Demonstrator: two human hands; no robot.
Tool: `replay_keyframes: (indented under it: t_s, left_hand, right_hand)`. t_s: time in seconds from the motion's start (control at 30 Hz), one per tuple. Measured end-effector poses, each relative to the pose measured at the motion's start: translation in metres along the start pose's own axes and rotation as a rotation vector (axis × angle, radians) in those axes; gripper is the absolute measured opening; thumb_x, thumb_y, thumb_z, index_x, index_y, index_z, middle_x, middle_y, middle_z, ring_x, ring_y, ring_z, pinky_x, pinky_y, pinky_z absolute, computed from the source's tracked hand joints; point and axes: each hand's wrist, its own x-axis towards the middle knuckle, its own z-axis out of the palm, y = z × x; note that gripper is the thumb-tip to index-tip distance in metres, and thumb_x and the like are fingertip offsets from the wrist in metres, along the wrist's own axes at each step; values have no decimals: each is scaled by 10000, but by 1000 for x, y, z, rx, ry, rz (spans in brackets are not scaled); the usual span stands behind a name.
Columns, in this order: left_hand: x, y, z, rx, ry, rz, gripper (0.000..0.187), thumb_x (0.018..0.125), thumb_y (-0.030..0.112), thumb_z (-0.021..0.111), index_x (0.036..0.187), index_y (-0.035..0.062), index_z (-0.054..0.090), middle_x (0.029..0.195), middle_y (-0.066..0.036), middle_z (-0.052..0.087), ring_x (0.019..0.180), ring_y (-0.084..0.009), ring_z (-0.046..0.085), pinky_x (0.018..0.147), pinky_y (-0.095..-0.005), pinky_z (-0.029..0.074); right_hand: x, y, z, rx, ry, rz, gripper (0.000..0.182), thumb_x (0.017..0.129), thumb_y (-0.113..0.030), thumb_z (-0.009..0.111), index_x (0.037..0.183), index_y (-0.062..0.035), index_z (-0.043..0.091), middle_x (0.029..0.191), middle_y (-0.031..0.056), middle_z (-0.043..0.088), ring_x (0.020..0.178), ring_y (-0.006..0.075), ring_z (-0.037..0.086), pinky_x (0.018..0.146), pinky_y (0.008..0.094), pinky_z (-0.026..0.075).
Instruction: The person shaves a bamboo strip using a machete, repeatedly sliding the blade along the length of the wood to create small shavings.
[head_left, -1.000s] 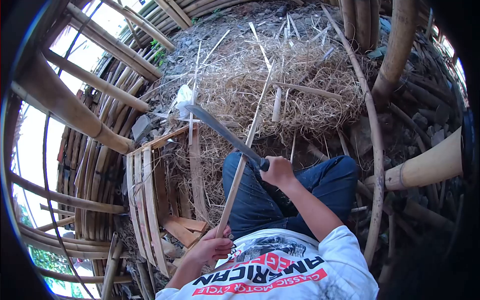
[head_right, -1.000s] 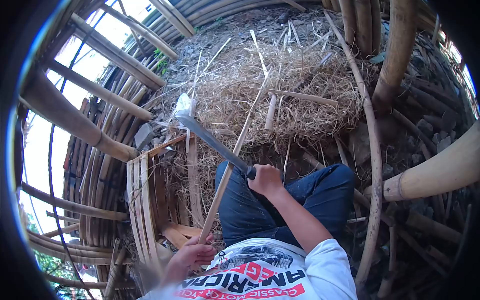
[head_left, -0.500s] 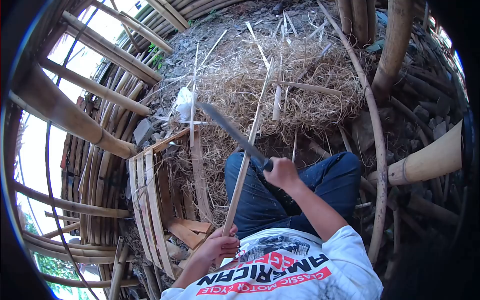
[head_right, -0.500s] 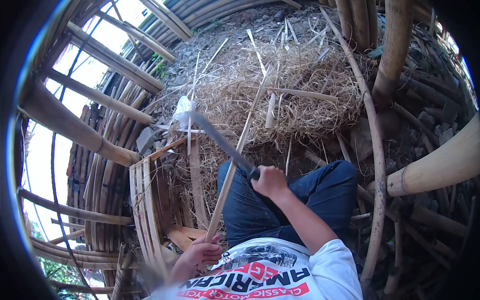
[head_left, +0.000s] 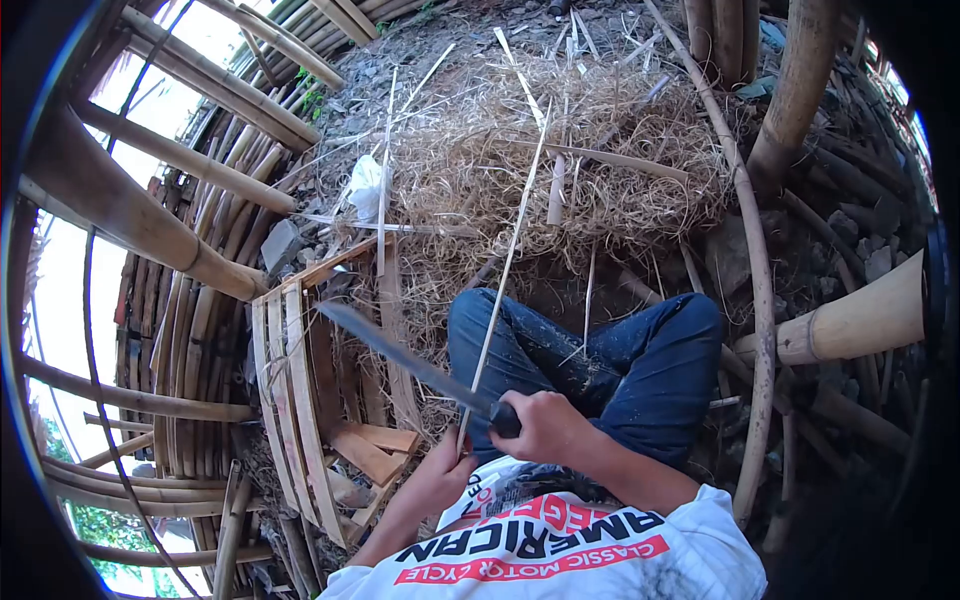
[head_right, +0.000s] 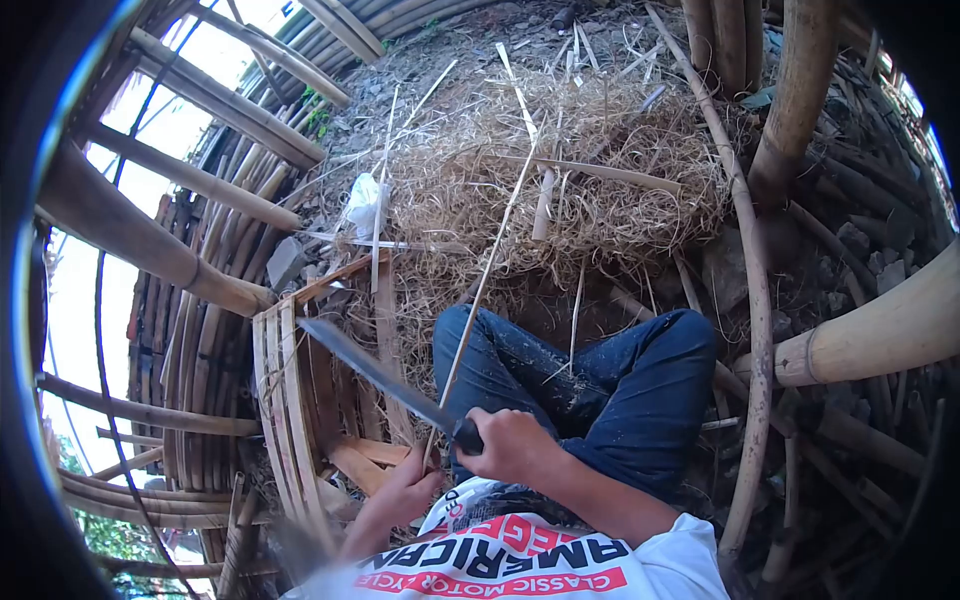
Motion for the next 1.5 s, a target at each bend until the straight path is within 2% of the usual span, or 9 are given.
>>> replay_keyframes:
  t_s: [0.13,0.2,0.3,0.33,0.5,0.67,1.07,1.13,1.5]
  left_hand:
    - [-2,-18,-1,-88,-27,-19,229,870,62,513,1073,-12,439,873,-181,538,834,-281,545,786,-383,445]
    - [-7,-22,-4,-89,-23,-72,242,864,61,509,1083,-15,438,863,-192,544,824,-290,543,783,-391,447]
    - [-15,-37,-6,-38,30,17,198,864,67,512,1034,2,433,793,-138,506,772,-206,498,701,-369,431]
    - [-18,-36,-8,-47,38,7,198,864,67,512,1034,2,433,793,-138,506,772,-206,498,701,-369,431]
    - [-26,-27,-12,-153,-27,-93,132,864,54,510,956,31,418,769,-86,426,734,-177,405,657,-343,392]
    - [-24,-28,-14,-241,-57,-58,133,862,47,518,948,30,417,776,-68,412,740,-163,395,659,-334,383]
    - [-14,-28,-15,-498,-143,-172,164,835,15,532,939,55,412,796,0,375,710,-98,362,599,-275,352]
    - [-5,-31,-13,-476,-152,-77,212,872,7,527,984,100,372,705,36,404,560,-46,388,457,-221,300]
    - [-8,-26,-19,-396,-131,-143,162,850,28,528,959,34,409,805,-37,379,748,-138,366,661,-305,370]
  right_hand:
    - [-3,-3,-7,241,-75,-18,338,739,-239,781,902,14,627,719,208,660,673,328,690,618,359,543]
    - [-2,-1,-11,259,-74,15,335,759,-204,799,936,36,645,732,172,671,665,180,682,606,293,516]
    - [1,6,-15,256,43,31,323,775,-175,786,975,40,652,761,159,684,686,129,661,609,299,514]
    - [3,12,-15,257,75,43,322,796,-241,760,958,17,656,753,198,672,688,273,699,620,331,530]
    - [23,57,-27,144,321,138,317,861,-284,700,899,24,641,692,160,658,623,207,665,564,330,485]
    - [44,105,-45,138,430,224,365,882,-334,669,811,19,606,642,153,626,595,257,643,554,354,470]
    - [3,46,-28,-12,429,189,358,873,-335,685,845,5,576,661,196,629,657,402,651,550,413,496]
    - [-10,35,-19,-16,376,116,358,853,-329,709,908,2,584,670,194,628,655,402,651,548,424,499]
    - [14,65,-32,27,343,199,356,867,-334,690,853,6,585,655,189,621,632,378,654,545,407,489]
